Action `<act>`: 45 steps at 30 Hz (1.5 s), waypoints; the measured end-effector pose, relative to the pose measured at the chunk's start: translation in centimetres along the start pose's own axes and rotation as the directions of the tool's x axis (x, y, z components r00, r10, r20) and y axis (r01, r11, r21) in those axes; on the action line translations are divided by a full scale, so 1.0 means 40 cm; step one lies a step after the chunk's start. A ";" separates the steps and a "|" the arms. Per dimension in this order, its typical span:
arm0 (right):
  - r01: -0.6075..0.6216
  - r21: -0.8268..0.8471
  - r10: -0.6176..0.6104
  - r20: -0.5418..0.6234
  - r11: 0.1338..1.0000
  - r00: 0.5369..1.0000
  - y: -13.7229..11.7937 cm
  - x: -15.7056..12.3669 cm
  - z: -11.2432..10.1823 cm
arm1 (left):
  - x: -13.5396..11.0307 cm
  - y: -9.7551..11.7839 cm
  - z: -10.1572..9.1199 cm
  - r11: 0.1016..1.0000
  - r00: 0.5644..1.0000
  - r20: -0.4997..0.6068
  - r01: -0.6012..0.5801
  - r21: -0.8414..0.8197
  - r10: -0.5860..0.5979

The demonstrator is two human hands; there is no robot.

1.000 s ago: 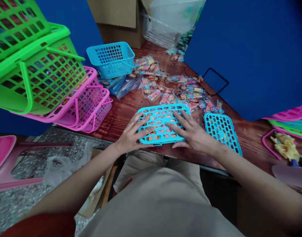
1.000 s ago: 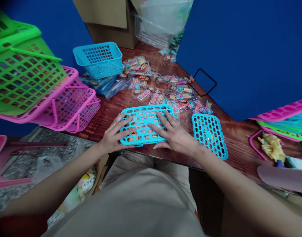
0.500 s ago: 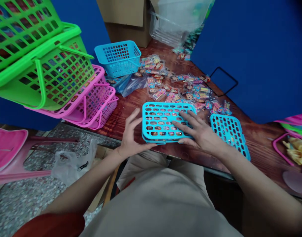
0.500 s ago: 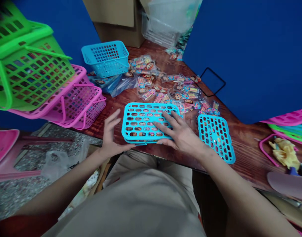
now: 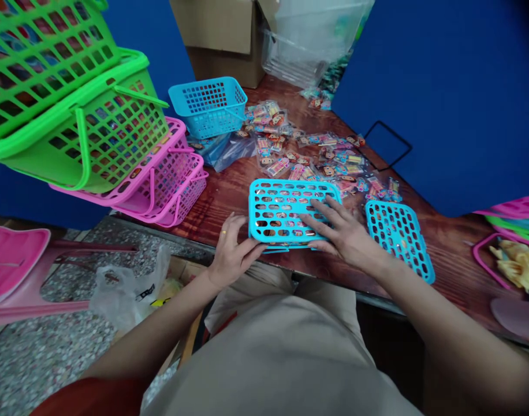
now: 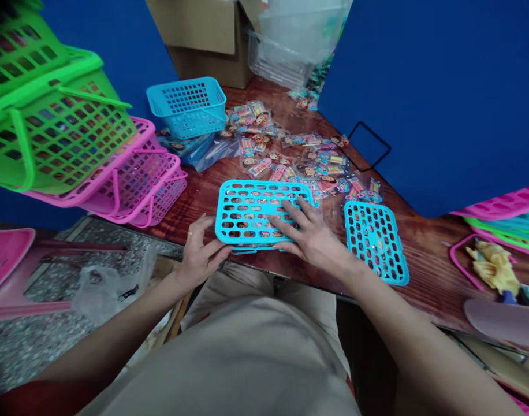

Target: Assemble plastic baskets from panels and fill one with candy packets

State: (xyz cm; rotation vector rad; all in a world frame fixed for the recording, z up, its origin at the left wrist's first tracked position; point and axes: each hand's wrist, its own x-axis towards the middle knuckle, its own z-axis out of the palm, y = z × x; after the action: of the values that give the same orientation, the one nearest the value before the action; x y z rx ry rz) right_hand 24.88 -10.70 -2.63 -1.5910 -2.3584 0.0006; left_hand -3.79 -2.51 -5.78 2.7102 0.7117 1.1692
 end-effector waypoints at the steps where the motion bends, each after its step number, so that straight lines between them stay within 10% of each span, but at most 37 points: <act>1: 0.001 -0.005 -0.001 0.000 1.000 1.000 -0.002 0.001 0.001 | -0.001 -0.001 0.000 1.000 1.000 0.003 0.006 -0.016 -0.006; 9: 0.035 -0.028 -0.034 0.033 0.999 0.999 -0.003 -0.003 -0.003 | -0.020 -0.003 0.001 0.995 0.997 0.046 0.064 -0.082 -0.061; 16: 0.022 -0.089 -0.016 0.070 0.996 0.997 -0.007 -0.020 0.013 | 0.006 -0.002 -0.012 0.999 0.973 -0.232 0.003 -0.050 -0.014; 23: 0.021 -0.136 -0.010 0.082 0.991 0.997 -0.028 -0.020 0.008 | 0.035 -0.031 -0.018 0.978 0.968 0.169 -0.167 -0.124 0.186; 45: 0.035 -0.090 -0.037 -0.021 0.995 0.999 -0.029 -0.026 0.028 | 0.002 -0.024 0.042 0.972 0.969 -0.093 -0.225 0.069 0.230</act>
State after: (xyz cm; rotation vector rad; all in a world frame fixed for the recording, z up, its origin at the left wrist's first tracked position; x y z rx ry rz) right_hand 23.92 -11.92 -3.75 -1.5789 -2.4010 -0.1314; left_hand -2.89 -1.49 -7.17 2.8594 0.4600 1.3619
